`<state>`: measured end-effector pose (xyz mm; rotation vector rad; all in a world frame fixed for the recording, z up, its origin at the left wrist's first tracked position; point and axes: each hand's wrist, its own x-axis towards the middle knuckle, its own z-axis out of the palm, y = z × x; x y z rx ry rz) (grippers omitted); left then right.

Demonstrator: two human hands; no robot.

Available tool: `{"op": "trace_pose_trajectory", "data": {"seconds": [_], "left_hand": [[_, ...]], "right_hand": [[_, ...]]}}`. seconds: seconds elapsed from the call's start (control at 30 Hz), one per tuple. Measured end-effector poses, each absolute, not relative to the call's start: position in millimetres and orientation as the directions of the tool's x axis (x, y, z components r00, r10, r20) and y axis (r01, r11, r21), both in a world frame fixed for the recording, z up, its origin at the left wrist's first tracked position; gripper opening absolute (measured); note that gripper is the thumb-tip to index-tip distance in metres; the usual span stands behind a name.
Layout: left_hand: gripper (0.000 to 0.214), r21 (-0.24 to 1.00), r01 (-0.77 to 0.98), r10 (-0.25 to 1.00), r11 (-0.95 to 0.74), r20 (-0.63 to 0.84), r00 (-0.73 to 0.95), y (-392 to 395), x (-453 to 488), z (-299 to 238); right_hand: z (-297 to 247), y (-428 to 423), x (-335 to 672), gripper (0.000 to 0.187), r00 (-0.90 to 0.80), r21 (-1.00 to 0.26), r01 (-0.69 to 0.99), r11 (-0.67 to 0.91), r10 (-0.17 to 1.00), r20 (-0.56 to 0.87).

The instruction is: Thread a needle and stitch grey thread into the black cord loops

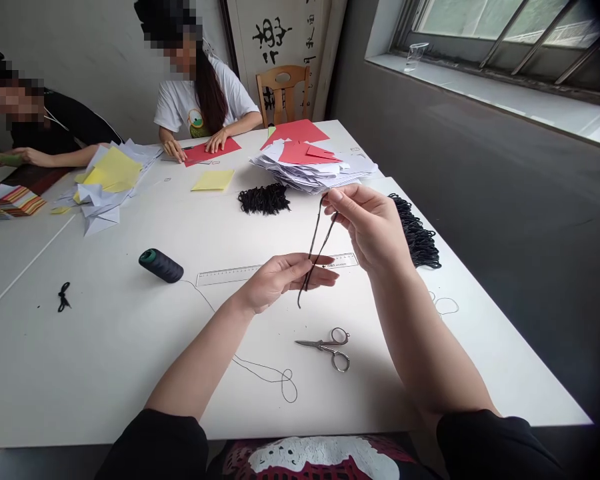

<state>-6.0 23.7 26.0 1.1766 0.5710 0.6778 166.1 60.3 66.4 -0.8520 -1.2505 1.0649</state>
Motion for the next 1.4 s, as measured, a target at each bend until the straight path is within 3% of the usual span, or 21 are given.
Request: {"op": "trace_pose_trajectory", "data": {"seconds": [0.2,0.4,0.63,0.83,1.4], "left_hand": [[0.035,0.899,-0.156,0.680,0.410,-0.187,0.709,23.2,-3.5,20.9],[0.035,0.868,-0.082,0.631,0.490,-0.288,0.720,20.9,-1.2,21.1],[0.034,0.856,-0.052,0.594,0.515,-0.312,0.742,19.7,-1.0,19.7],[0.035,0.853,-0.040,0.609,0.521,-0.338,0.717,19.7,-1.1,21.0],[0.031,0.855,0.100,0.625,0.510,-0.447,0.640,19.9,0.6,24.8]], "right_hand": [[57.4,75.9,173.2,0.026,-0.050,-0.932,-0.316,0.178,0.978,0.204],[54.7,83.7,180.3,0.026,0.000,-0.950,-0.219,0.225,0.973,0.230],[47.8,89.4,187.7,0.032,0.025,-0.941,-0.083,0.329,0.944,0.328],[48.9,87.5,188.9,0.033,0.064,-0.943,-0.185,0.275,0.961,0.268],[49.3,94.6,198.1,0.026,-0.081,-0.948,-0.258,0.187,0.974,0.214]]}}
